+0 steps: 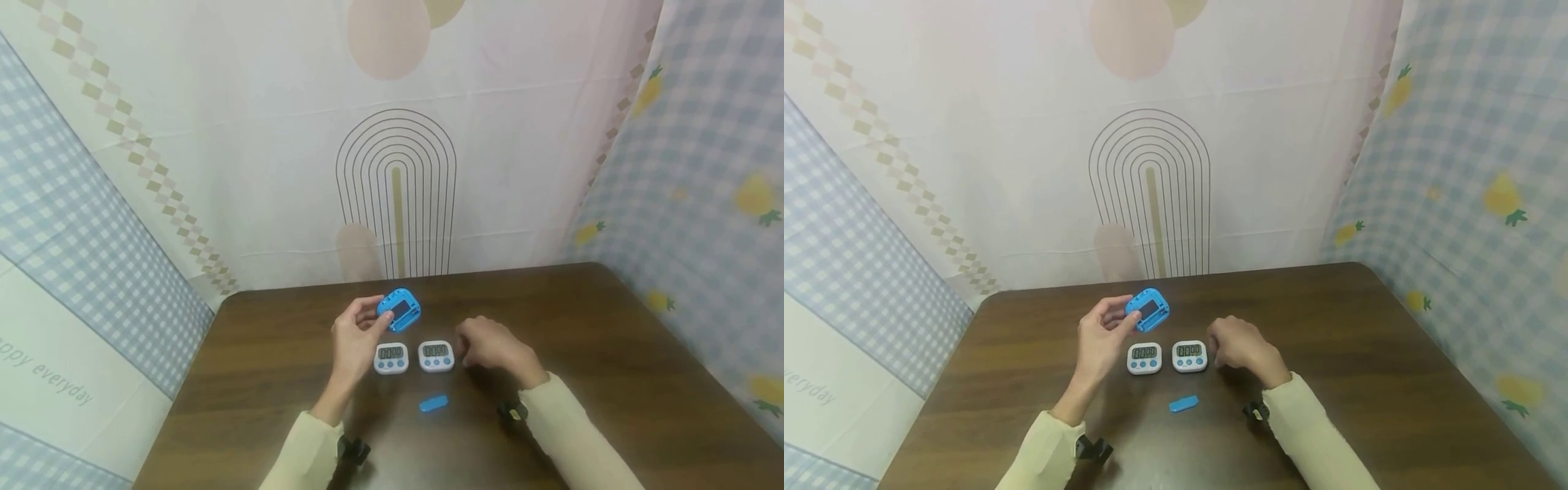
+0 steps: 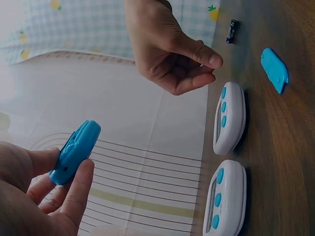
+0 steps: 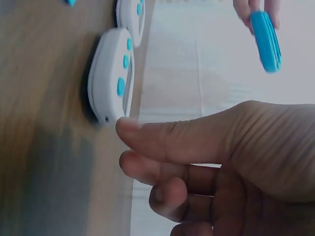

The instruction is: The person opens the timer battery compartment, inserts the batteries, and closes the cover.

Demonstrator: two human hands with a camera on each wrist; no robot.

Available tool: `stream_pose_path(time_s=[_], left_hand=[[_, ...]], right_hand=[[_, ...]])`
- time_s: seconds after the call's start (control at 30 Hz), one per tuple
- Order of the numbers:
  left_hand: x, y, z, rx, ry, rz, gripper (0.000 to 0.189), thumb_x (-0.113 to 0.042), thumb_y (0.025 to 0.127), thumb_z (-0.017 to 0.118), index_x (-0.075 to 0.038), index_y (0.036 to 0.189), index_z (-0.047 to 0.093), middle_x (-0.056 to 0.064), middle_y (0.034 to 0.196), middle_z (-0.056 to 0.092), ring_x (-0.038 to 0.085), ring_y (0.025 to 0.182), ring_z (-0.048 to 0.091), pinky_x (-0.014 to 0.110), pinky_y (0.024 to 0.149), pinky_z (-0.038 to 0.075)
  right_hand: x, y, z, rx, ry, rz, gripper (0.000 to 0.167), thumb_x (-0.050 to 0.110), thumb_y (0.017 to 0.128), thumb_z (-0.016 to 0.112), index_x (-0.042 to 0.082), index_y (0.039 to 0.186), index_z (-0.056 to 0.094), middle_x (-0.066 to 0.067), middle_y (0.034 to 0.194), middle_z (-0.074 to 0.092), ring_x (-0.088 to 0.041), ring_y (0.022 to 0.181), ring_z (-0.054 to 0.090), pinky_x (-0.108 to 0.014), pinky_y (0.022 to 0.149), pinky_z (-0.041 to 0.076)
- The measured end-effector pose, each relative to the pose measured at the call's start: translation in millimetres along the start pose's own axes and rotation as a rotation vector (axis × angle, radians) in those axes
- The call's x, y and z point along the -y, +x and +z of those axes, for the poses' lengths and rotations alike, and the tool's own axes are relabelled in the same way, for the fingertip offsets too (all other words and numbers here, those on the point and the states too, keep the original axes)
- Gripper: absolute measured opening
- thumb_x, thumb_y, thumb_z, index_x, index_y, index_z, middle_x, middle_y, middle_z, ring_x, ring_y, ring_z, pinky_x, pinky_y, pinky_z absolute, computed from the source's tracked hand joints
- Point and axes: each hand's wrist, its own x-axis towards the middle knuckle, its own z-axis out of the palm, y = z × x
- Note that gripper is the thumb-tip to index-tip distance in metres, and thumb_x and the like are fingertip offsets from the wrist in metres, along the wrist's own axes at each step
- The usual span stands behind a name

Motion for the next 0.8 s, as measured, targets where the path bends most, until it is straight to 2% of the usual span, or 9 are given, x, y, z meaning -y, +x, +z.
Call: stream_pose_path(time_s=[0.23,0.4,0.6,0.8], left_hand=[[1.0,1.6,13.6,0.048,-0.027,0.022,0.029,-0.013,0.094,0.082,-0.01,0.123,0.075,0.011,0.111,0.079,0.025,0.094,0.076,0.033,0.079,0.067],[0.8,2.2,17.0,0.042,-0.034,0.024,0.028,-0.012,0.094,0.082,-0.011,0.121,0.076,0.01,0.11,0.079,0.025,0.094,0.076,0.034,0.079,0.067],[4.0,5.1,16.0,0.036,-0.045,0.031,0.028,-0.013,0.094,0.082,-0.009,0.121,0.076,0.013,0.111,0.079,0.028,0.095,0.076,0.032,0.078,0.067],[3.4,6.7,15.4,0.037,-0.077,0.009,0.028,-0.012,0.094,0.082,-0.008,0.121,0.076,0.015,0.109,0.079,0.03,0.094,0.076,0.037,0.076,0.068]], right_hand=[[-33,-9.6,-13,-0.01,0.07,0.02,0.019,0.001,0.083,0.085,0.014,0.087,0.072,0.002,0.083,0.066,-0.018,0.073,0.059,-0.033,0.064,0.054],[-56,-23.2,-19,-0.038,0.079,0.004,0.018,0.004,0.084,0.085,0.012,0.094,0.072,0.002,0.086,0.068,-0.015,0.071,0.06,-0.033,0.063,0.055],[-83,-39.9,-20,-0.083,0.012,0.025,0.018,0.008,0.085,0.085,0.013,0.097,0.071,0.001,0.085,0.069,-0.013,0.064,0.061,-0.033,0.058,0.053],[-100,-54.5,-17,-0.119,-0.054,0.068,0.023,0.013,0.083,0.088,0.015,0.1,0.073,0.004,0.085,0.068,-0.013,0.07,0.058,-0.033,0.058,0.049]])
